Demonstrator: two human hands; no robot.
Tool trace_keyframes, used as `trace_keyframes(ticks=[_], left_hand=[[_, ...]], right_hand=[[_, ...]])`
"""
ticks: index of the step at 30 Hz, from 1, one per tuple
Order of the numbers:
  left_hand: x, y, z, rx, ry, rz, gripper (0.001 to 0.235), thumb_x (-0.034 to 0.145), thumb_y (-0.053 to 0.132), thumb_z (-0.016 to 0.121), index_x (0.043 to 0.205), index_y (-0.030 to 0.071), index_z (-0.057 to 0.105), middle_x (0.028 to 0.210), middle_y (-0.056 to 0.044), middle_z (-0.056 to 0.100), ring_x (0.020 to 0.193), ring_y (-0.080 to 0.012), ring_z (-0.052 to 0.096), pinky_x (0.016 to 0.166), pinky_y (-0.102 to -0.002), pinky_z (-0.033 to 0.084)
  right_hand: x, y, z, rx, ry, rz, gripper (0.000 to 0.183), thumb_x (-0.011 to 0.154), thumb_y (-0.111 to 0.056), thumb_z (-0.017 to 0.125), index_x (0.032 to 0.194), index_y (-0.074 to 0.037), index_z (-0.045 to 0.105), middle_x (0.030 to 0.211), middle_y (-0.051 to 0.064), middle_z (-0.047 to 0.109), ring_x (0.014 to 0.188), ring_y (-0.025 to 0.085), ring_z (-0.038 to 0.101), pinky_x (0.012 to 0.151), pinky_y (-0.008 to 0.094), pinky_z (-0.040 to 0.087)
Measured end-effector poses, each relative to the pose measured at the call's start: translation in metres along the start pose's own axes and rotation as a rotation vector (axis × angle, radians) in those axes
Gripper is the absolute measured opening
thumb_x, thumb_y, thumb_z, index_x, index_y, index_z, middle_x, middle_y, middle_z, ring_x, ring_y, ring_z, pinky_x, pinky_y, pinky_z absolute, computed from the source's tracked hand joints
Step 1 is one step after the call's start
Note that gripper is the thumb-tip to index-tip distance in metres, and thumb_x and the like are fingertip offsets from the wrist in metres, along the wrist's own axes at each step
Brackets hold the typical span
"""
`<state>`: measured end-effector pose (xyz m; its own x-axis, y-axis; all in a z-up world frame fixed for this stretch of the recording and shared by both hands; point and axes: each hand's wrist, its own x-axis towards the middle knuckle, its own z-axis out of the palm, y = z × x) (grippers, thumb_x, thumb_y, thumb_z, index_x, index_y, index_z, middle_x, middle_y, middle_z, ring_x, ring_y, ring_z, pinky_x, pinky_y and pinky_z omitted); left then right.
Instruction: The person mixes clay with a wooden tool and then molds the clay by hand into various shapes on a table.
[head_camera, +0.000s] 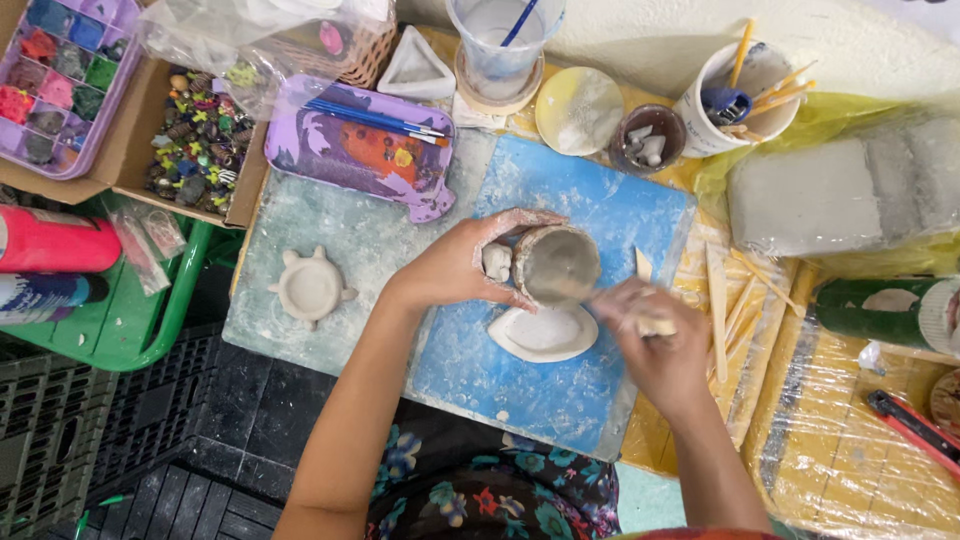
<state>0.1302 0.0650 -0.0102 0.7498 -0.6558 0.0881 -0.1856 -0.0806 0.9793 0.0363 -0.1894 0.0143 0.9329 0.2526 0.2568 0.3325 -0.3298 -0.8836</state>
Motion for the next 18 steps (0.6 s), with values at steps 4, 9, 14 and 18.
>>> trace_keyframes(ticks=[4,9,14,18], left_hand=[[0.000,0.001,-0.002,0.027,-0.005,-0.040,0.092,0.063,0.019,0.098,0.144,0.010,0.055,0.141,-0.007,0.066,0.129,-0.0207,0.065,0.110,-0.035,0.051],[0.001,-0.001,-0.002,0.055,-0.023,0.018,0.089,0.064,0.019,0.098,0.142,0.010,0.055,0.144,-0.007,0.064,0.132,-0.0216,0.064,0.113,-0.036,0.050],[-0.001,0.000,-0.002,0.024,-0.022,0.007,0.087,0.066,0.017,0.097,0.142,0.010,0.056,0.146,-0.007,0.064,0.134,-0.0224,0.064,0.114,-0.036,0.050],[0.000,-0.002,-0.002,0.026,-0.025,0.013,0.088,0.066,0.017,0.096,0.144,0.010,0.055,0.147,-0.007,0.063,0.135,-0.0226,0.062,0.116,-0.036,0.048]], right_hand=[[-0.007,0.005,0.007,-0.289,0.156,0.098,0.015,0.090,0.004,0.073,0.085,-0.003,0.061,0.090,0.012,0.073,0.081,0.021,0.073,0.070,0.032,0.059],[-0.012,0.014,0.016,-0.074,0.294,-0.006,0.019,0.098,0.006,0.070,0.090,-0.002,0.055,0.088,0.005,0.069,0.087,0.018,0.073,0.081,0.031,0.063],[-0.011,0.000,0.018,-0.008,0.127,-0.080,0.013,0.090,0.009,0.071,0.097,-0.001,0.066,0.091,0.009,0.072,0.086,0.019,0.073,0.079,0.034,0.061],[-0.017,0.002,0.033,-0.206,0.400,0.154,0.013,0.096,0.013,0.068,0.101,0.002,0.065,0.098,0.014,0.072,0.090,0.021,0.071,0.078,0.035,0.058]])
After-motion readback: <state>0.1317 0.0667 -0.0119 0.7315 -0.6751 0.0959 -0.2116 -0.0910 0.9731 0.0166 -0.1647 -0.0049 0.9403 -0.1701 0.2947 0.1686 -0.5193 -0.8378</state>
